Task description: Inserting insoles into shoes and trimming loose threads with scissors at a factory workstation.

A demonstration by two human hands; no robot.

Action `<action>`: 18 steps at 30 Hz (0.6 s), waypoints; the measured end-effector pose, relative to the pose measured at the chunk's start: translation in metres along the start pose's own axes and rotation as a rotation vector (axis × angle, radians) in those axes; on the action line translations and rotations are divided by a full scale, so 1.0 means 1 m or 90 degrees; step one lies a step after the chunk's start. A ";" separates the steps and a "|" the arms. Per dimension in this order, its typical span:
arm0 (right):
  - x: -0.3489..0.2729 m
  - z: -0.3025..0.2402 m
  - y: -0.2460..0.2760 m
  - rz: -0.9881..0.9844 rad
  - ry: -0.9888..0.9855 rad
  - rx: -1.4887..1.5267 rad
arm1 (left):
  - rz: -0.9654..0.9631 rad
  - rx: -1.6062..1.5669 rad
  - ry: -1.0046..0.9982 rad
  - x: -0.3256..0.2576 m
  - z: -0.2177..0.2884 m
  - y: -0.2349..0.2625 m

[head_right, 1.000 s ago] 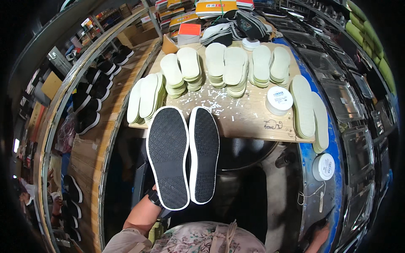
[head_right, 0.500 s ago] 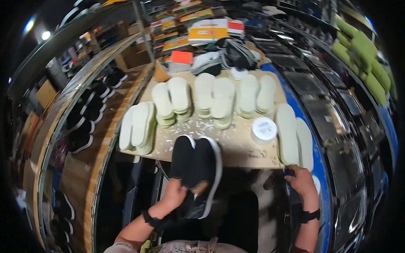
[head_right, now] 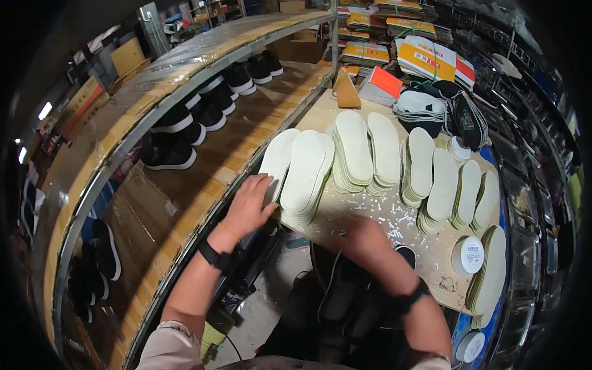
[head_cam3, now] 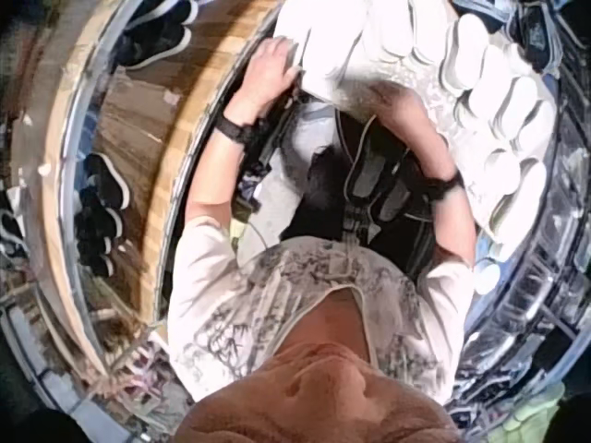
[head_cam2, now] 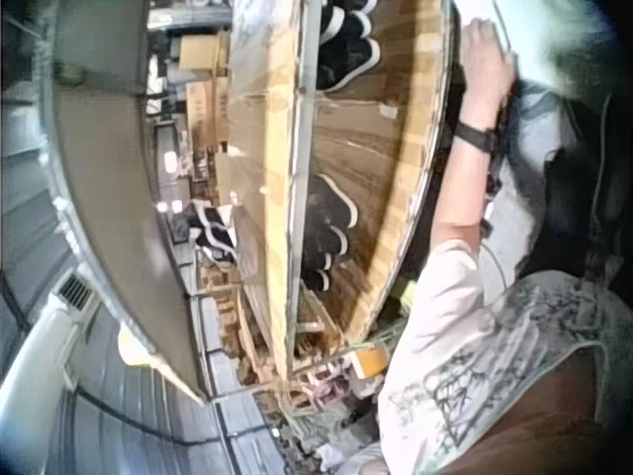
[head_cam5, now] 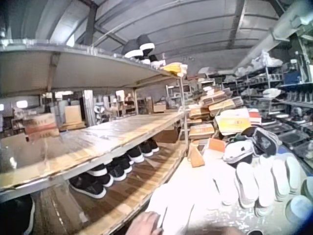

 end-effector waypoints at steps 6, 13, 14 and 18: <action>0.096 -0.039 -0.069 0.058 0.097 -0.247 | -0.181 -0.015 -0.009 0.007 -0.036 -0.036; 0.097 -0.058 -0.096 0.027 0.155 -0.481 | -0.218 -0.086 -0.036 0.015 -0.044 -0.029; 0.098 -0.051 -0.095 0.021 0.074 -0.469 | -0.262 -0.053 -0.019 0.017 -0.041 -0.037; 0.072 -0.045 -0.018 0.254 0.016 -0.218 | -0.257 0.015 0.009 0.022 -0.046 -0.042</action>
Point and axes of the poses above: each hand's wrist, its own x-axis towards the middle knuckle, its own y-axis out of the back of the hand, z = x × y, the point moved 7 cm from there along x, towards the middle knuckle, and after that the axes turned 3 degrees about -z, right-handed, at the moved point
